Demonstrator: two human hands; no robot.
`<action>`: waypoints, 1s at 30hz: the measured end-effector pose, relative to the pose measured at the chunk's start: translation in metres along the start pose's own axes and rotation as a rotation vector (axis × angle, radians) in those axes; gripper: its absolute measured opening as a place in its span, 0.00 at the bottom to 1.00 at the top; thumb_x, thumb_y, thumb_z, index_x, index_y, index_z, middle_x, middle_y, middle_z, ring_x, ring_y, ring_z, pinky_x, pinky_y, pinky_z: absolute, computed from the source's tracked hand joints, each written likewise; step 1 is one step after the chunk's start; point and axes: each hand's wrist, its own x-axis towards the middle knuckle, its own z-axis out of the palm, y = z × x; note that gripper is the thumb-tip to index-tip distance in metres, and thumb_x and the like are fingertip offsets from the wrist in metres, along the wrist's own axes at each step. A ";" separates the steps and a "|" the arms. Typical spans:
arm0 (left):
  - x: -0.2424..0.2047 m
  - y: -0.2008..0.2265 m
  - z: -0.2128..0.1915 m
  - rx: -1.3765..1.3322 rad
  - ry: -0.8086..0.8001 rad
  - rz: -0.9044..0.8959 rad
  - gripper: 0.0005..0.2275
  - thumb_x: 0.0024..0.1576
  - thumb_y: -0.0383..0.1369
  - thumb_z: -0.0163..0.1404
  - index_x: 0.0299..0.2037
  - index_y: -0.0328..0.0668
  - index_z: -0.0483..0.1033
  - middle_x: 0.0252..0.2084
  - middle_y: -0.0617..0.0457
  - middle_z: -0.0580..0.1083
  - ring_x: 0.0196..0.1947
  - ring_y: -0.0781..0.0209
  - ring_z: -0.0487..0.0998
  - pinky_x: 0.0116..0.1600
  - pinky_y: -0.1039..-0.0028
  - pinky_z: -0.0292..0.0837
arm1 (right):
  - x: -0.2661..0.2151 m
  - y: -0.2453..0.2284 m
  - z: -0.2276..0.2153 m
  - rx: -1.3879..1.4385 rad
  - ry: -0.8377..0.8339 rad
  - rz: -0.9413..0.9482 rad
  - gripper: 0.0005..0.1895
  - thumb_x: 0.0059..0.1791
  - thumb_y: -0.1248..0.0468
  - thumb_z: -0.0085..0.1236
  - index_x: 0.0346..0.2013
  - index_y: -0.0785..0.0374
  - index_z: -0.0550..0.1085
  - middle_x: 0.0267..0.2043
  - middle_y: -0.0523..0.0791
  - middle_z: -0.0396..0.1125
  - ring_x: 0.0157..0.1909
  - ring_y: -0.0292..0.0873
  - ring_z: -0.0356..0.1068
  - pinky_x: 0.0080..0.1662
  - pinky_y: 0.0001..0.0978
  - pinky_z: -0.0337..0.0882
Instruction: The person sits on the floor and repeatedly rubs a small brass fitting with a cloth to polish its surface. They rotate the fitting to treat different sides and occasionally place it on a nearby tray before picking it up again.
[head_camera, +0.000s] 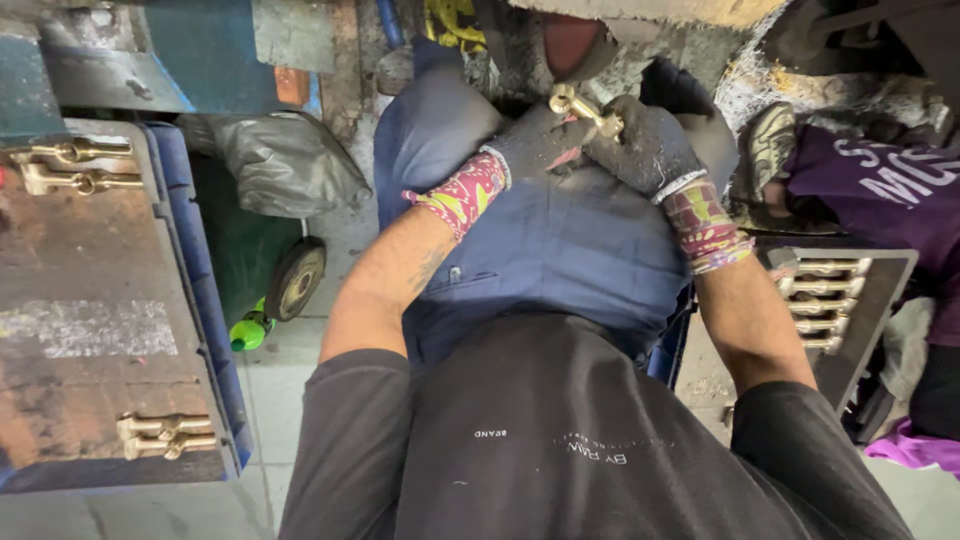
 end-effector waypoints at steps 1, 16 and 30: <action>-0.003 -0.001 -0.002 0.039 0.007 0.003 0.14 0.65 0.43 0.52 0.38 0.38 0.73 0.26 0.57 0.71 0.27 0.68 0.72 0.34 0.74 0.74 | 0.003 0.000 0.001 -0.010 -0.011 -0.016 0.26 0.52 0.46 0.62 0.49 0.66 0.73 0.35 0.59 0.72 0.41 0.63 0.74 0.42 0.52 0.71; -0.006 0.014 -0.014 -0.359 0.029 -0.068 0.10 0.66 0.38 0.52 0.40 0.40 0.70 0.24 0.64 0.65 0.23 0.73 0.61 0.30 0.75 0.60 | 0.020 0.003 0.001 0.122 -0.020 -0.083 0.25 0.49 0.49 0.63 0.47 0.69 0.73 0.37 0.60 0.72 0.42 0.64 0.73 0.43 0.51 0.72; 0.023 -0.010 0.015 -0.229 -0.021 -0.020 0.11 0.64 0.40 0.54 0.41 0.41 0.72 0.29 0.61 0.68 0.27 0.72 0.66 0.32 0.74 0.66 | -0.010 0.005 -0.006 0.056 0.032 0.079 0.24 0.51 0.48 0.64 0.47 0.66 0.72 0.33 0.57 0.73 0.38 0.58 0.75 0.39 0.47 0.71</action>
